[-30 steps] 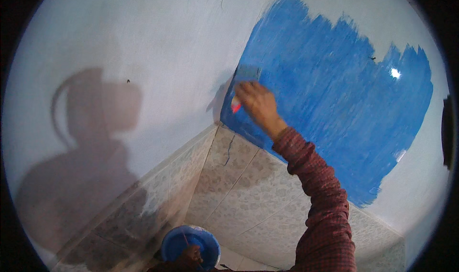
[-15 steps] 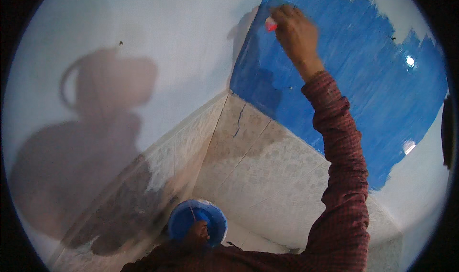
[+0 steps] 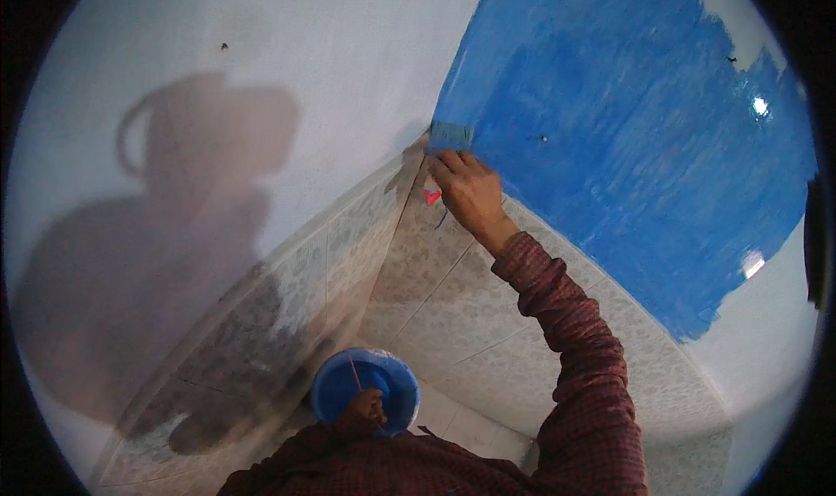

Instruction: The person paints the upper section of a bathroom wall blue using a paintbrush and a bucket of paint. They repeatedly dip the brush into the bucket and apply paint in horizontal strokes above the tiled wainscoting.

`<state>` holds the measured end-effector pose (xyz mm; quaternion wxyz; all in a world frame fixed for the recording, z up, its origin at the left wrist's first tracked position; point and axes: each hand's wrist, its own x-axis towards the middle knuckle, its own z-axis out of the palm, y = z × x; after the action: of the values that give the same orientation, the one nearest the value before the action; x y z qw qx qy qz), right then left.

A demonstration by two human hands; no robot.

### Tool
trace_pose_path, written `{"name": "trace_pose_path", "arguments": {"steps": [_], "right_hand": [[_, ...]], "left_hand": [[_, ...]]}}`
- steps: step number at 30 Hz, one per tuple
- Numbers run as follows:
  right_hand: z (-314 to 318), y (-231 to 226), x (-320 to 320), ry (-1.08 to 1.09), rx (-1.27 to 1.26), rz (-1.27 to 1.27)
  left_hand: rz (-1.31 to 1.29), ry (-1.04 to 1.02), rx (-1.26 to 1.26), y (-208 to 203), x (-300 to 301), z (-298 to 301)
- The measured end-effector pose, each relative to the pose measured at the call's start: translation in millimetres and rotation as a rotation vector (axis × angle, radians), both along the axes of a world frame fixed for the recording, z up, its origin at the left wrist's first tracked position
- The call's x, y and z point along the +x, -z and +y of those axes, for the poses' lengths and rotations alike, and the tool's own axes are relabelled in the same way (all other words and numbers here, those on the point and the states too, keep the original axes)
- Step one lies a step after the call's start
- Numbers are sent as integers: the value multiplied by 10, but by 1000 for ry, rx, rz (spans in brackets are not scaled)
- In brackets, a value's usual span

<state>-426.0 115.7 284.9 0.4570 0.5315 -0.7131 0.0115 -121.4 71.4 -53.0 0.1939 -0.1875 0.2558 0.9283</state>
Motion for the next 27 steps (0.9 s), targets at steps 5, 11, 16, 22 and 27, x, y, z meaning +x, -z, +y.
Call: {"name": "trace_pose_path", "arguments": {"steps": [5, 11, 16, 22, 27], "right_hand": [[15, 126, 7, -25, -23, -55], [54, -16, 165, 59, -71, -237], [17, -842, -48, 104, -255, -380], [85, -2139, -220, 84, -487, -441], [25, -2186, 74, -46, -369, 45]], "left_hand": [[-196, 29, -22, -59, -28, 34], [145, -49, -516, -171, 41, 75], [26, 118, -123, 277, -5, -50], [321, -10, -666, 485, 109, 31], [250, -46, -550, 51, 190, 12]]}}
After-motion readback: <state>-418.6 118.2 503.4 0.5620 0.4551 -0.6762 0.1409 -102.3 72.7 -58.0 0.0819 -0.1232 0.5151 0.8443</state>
